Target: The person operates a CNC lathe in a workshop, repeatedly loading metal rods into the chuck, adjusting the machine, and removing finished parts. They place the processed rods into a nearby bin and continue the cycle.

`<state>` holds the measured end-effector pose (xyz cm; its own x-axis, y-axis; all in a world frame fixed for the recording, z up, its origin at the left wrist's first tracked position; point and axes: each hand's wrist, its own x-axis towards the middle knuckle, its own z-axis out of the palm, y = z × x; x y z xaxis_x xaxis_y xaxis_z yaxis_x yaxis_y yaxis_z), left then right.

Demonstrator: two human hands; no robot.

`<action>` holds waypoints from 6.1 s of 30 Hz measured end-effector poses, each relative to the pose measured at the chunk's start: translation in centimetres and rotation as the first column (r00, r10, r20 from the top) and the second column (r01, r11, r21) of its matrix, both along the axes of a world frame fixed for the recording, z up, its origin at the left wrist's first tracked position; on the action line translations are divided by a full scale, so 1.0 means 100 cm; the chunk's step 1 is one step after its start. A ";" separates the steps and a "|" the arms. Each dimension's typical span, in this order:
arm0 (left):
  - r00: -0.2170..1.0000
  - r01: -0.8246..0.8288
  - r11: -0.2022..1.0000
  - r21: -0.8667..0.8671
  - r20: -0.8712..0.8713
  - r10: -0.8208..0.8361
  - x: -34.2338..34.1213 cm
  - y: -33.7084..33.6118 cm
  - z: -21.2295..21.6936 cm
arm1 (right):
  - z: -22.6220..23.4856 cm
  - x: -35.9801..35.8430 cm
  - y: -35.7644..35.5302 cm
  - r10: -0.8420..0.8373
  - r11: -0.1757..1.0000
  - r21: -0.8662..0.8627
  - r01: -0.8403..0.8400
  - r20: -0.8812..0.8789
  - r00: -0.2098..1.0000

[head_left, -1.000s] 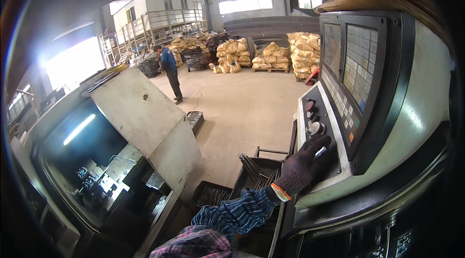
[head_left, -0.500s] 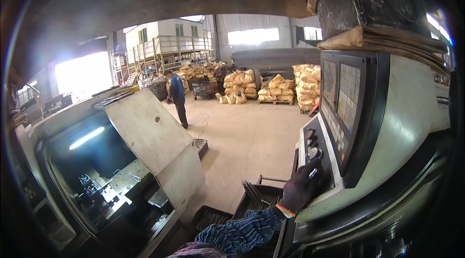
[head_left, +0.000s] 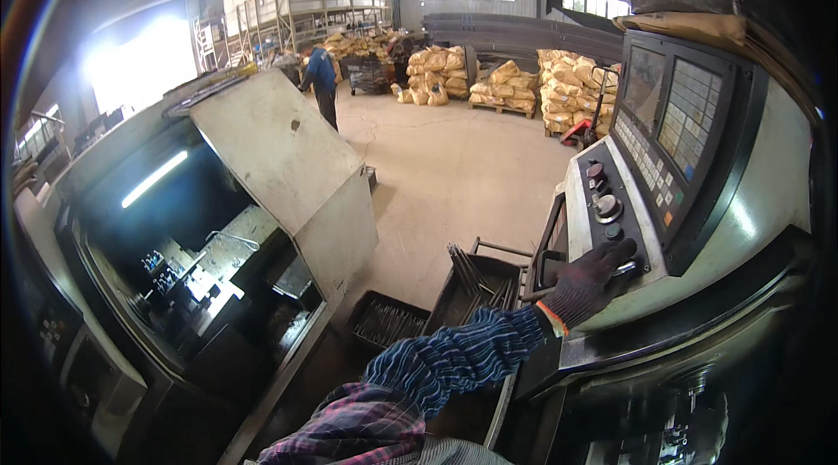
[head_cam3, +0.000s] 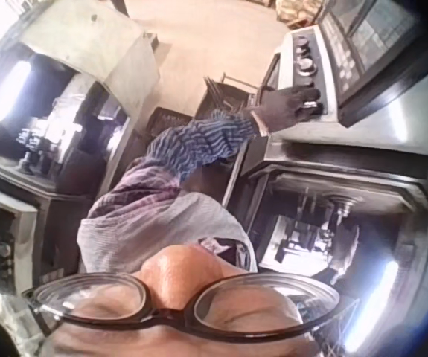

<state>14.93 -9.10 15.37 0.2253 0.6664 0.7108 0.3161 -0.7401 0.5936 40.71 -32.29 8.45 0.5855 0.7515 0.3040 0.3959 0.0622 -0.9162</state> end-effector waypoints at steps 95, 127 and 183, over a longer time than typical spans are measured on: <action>-0.351 -0.897 -0.302 0.323 -0.104 0.931 -0.791 -0.274 -0.012 | -0.112 -0.905 0.187 0.719 -0.534 -0.022 -0.845 -0.538 -0.440; -0.950 -0.014 -0.999 0.047 0.311 0.028 -0.565 -0.575 -0.044 | -0.099 -1.260 0.010 0.358 -0.615 -0.709 -0.345 0.140 -0.923; -0.990 0.038 -0.779 0.626 0.128 0.054 -0.588 -0.504 -0.005 | -0.256 -1.191 0.258 0.883 -0.050 -0.729 -0.682 0.286 -0.371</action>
<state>-43.88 -59.51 14.83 -0.1028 -0.0634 0.9927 -0.2623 0.9644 0.0344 -78.40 -6.46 -17.15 -0.9216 0.3377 -0.1916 0.3877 0.7735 -0.5014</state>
